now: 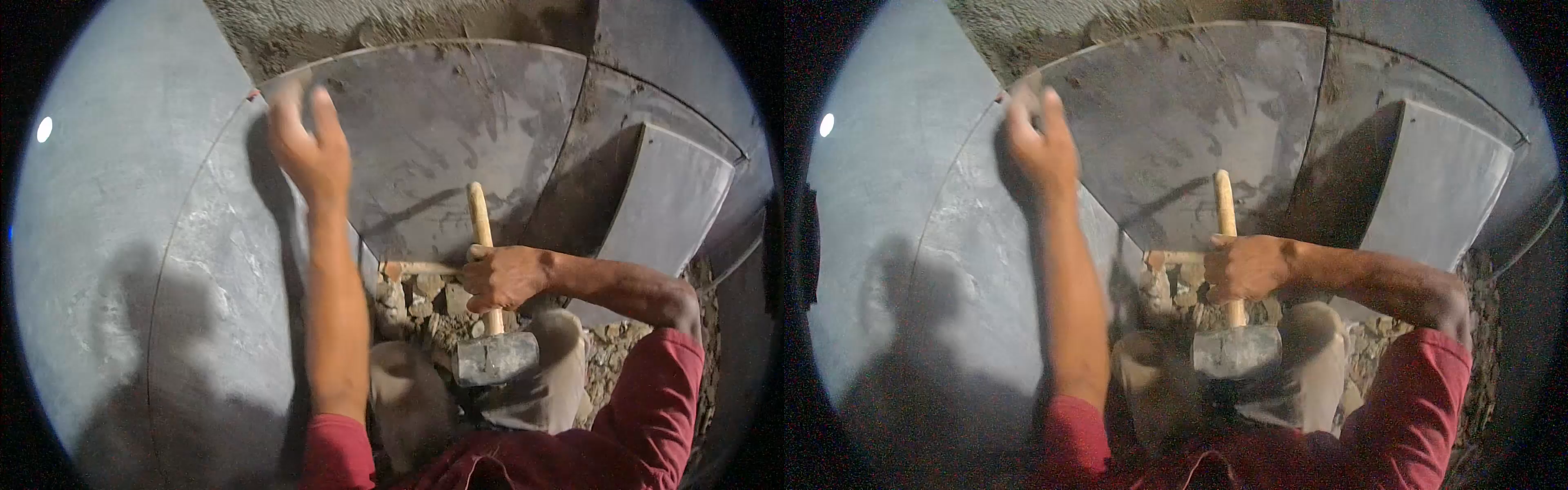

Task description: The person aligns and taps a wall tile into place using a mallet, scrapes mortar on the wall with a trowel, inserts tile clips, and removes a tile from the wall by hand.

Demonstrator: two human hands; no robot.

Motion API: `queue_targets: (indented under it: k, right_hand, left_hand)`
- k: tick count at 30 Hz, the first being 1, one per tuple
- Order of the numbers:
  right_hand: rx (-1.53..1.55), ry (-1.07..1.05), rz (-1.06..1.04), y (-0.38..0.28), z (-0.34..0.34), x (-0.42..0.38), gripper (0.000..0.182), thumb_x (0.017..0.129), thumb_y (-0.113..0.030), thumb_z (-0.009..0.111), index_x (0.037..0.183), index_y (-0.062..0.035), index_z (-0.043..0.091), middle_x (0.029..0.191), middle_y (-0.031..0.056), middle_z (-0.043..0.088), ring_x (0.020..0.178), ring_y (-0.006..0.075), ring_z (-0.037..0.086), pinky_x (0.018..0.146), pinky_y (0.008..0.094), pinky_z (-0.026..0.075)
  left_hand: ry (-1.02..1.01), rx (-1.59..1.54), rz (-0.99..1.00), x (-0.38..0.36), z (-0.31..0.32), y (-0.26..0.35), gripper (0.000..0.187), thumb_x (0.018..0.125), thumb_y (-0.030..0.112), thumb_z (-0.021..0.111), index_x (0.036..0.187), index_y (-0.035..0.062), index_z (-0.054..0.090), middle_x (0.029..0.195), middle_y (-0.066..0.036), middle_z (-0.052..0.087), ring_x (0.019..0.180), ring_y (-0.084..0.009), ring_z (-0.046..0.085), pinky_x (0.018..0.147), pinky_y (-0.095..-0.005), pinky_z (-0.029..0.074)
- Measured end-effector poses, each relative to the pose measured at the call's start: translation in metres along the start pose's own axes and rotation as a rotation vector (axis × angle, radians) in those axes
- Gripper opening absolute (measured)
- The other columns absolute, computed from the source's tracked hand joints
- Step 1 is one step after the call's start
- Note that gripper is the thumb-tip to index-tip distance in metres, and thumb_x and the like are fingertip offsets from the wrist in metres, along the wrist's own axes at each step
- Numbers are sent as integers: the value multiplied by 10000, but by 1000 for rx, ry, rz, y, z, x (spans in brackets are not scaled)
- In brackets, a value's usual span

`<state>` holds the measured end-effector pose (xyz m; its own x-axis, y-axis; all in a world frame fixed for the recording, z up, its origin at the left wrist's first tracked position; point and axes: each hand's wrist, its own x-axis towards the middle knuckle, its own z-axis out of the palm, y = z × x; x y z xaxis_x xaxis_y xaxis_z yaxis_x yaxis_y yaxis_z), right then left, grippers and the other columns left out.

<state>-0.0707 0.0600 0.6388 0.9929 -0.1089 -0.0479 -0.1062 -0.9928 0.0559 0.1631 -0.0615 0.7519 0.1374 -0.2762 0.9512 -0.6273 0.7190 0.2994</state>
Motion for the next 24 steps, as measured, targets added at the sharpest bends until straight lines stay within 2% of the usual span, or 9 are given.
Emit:
queue_targets:
  k: [2, 3, 5, 9, 13, 15, 19, 22, 24]
  right_hand:
    - [-70, -333, -21, -9, 21, 5, 116, 747, -197, 573, 839, -137, 611, 718, 20, 576, 766, 225, 604, 757, 417, 443]
    - [-25, -158, -29, -3, 23, -1, 122, 746, -201, 575, 844, -140, 614, 708, 16, 569, 758, 226, 602, 758, 421, 440]
    - [67, 188, -33, 13, 25, -18, 134, 745, -209, 579, 855, -145, 619, 687, 7, 556, 742, 229, 599, 758, 428, 434]
    - [-26, 25, 71, 0, 17, -24, 167, 742, -207, 580, 888, -130, 608, 751, 17, 560, 849, 231, 581, 793, 472, 431]
    - [68, 179, 92, 5, 15, -23, 225, 723, -236, 603, 921, -128, 596, 832, 28, 565, 952, 234, 550, 874, 523, 414]
    - [19, 241, 121, 3, 26, -20, 263, 699, -256, 625, 931, -135, 594, 852, 25, 563, 973, 238, 540, 911, 543, 399]
    - [55, 272, 134, 1, 21, -20, 251, 663, -256, 643, 884, -152, 584, 828, 12, 550, 937, 227, 535, 845, 512, 417]
    - [61, 247, 143, 0, 15, -20, 220, 658, -243, 643, 846, -157, 569, 809, 4, 542, 911, 218, 530, 800, 480, 421]
    - [40, 296, 154, -1, 20, -19, 200, 660, -235, 642, 825, -158, 558, 797, 0, 540, 896, 212, 528, 774, 462, 418]
  left_hand:
    - [-93, 58, 68, 43, -5, 7, 273, 853, 141, 524, 1087, 28, 608, 1063, -141, 622, 1006, -308, 581, 878, -395, 438]
    - [-147, 86, 71, 56, -7, 7, 269, 845, 140, 512, 1070, 43, 625, 1057, -147, 628, 1001, -317, 588, 874, -399, 444]
    - [-329, 358, 115, 79, -13, -4, 271, 836, 119, 484, 1050, 68, 643, 1075, -163, 625, 1003, -334, 589, 870, -395, 454]
    - [-631, 620, -8, 100, -20, -16, 360, 778, 38, 473, 1095, 75, 637, 1109, -192, 609, 985, -355, 597, 862, -403, 461]
    - [-797, 735, -46, 115, -20, -9, 357, 745, 3, 480, 1057, 49, 647, 1000, -214, 637, 910, -369, 618, 812, -421, 474]
    - [-875, 764, -12, 122, -19, -14, 301, 741, 4, 489, 991, 36, 655, 951, -221, 642, 889, -378, 619, 807, -428, 470]
    - [-946, 926, 122, 123, -14, -23, 218, 741, 14, 502, 912, 17, 638, 899, -229, 642, 884, -388, 612, 786, -432, 474]
    - [-946, 997, 320, 115, -12, -17, 247, 754, 9, 486, 975, 17, 596, 956, -208, 635, 936, -378, 597, 814, -438, 462]
    - [-1061, 1103, 374, 118, -15, -3, 265, 770, 34, 526, 1032, 16, 562, 1011, -195, 621, 968, -372, 583, 843, -448, 444]
